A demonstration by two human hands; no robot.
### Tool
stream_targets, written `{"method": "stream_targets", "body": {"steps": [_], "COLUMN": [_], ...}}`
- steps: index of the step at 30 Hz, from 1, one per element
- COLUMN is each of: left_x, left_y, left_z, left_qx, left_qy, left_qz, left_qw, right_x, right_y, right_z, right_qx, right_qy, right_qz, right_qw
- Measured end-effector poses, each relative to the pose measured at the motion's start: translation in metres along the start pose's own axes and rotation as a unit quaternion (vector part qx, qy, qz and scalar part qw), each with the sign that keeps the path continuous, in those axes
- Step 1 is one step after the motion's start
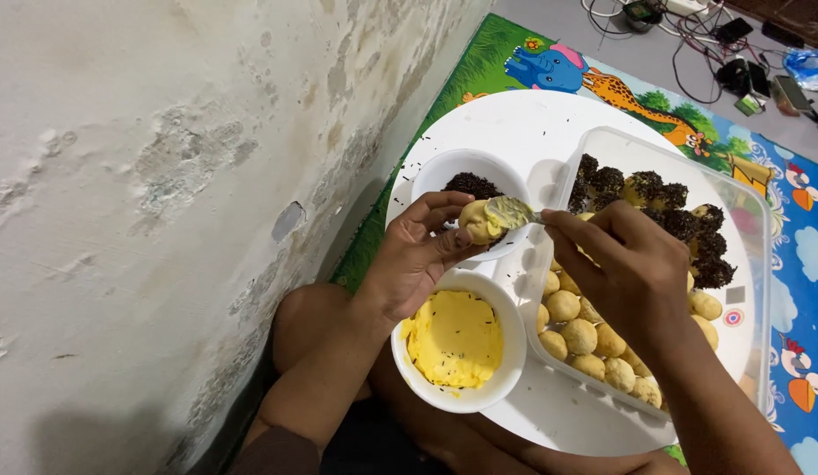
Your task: The person coats small round food balls with a yellow paste and then sprinkles them with dark crumbs. They use a spoon to apply the paste and sprinkle the crumbs, placing the finished items on a tray.
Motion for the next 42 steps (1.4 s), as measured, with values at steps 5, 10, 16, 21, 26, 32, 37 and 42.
{"method": "stream_targets", "body": {"steps": [5, 10, 16, 21, 26, 32, 37, 42], "left_x": [0.002, 0.001, 0.002, 0.001, -0.003, 0.001, 0.002, 0.001], "left_y": [0.002, 0.002, 0.002, 0.003, -0.003, 0.000, 0.001, 0.007], "left_z": [0.002, 0.002, 0.002, 0.000, -0.007, 0.001, 0.002, 0.006], "left_qx": [-0.015, -0.043, -0.024, -0.046, -0.058, -0.045, -0.030, -0.137], "left_qy": [-0.017, 0.009, -0.038, -0.025, 0.010, 0.041, 0.031, -0.030], "left_qz": [-0.027, -0.028, -0.018, -0.035, -0.039, -0.070, -0.062, -0.066], "left_qw": [0.999, 0.999, 0.999, 0.998, 0.997, 0.996, 0.997, 0.988], "right_x": [0.009, 0.008, 0.001, 0.009, 0.013, 0.016, 0.014, 0.019], "right_y": [0.001, -0.001, -0.004, 0.000, -0.002, -0.003, -0.003, -0.012], "right_z": [-0.001, -0.005, -0.002, -0.007, -0.007, -0.008, -0.008, -0.014], "right_qx": [0.003, 0.014, -0.011, -0.018, -0.019, -0.016, -0.021, -0.056], "right_qy": [-0.005, -0.062, -0.039, -0.058, -0.061, -0.068, -0.076, -0.148], "right_qz": [0.040, 0.066, 0.025, 0.069, 0.078, 0.088, 0.071, 0.184], "right_qw": [0.999, 0.996, 0.999, 0.996, 0.995, 0.994, 0.994, 0.970]}}
Point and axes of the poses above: each hand's wrist, its own y-axis away from the middle knuckle, its own z-axis out of the palm, x = y × z, the point moved 3 cm from there along -y, towards the middle knuckle, and after that the axes turned 11 degrees about x, right-handed, at the moved point
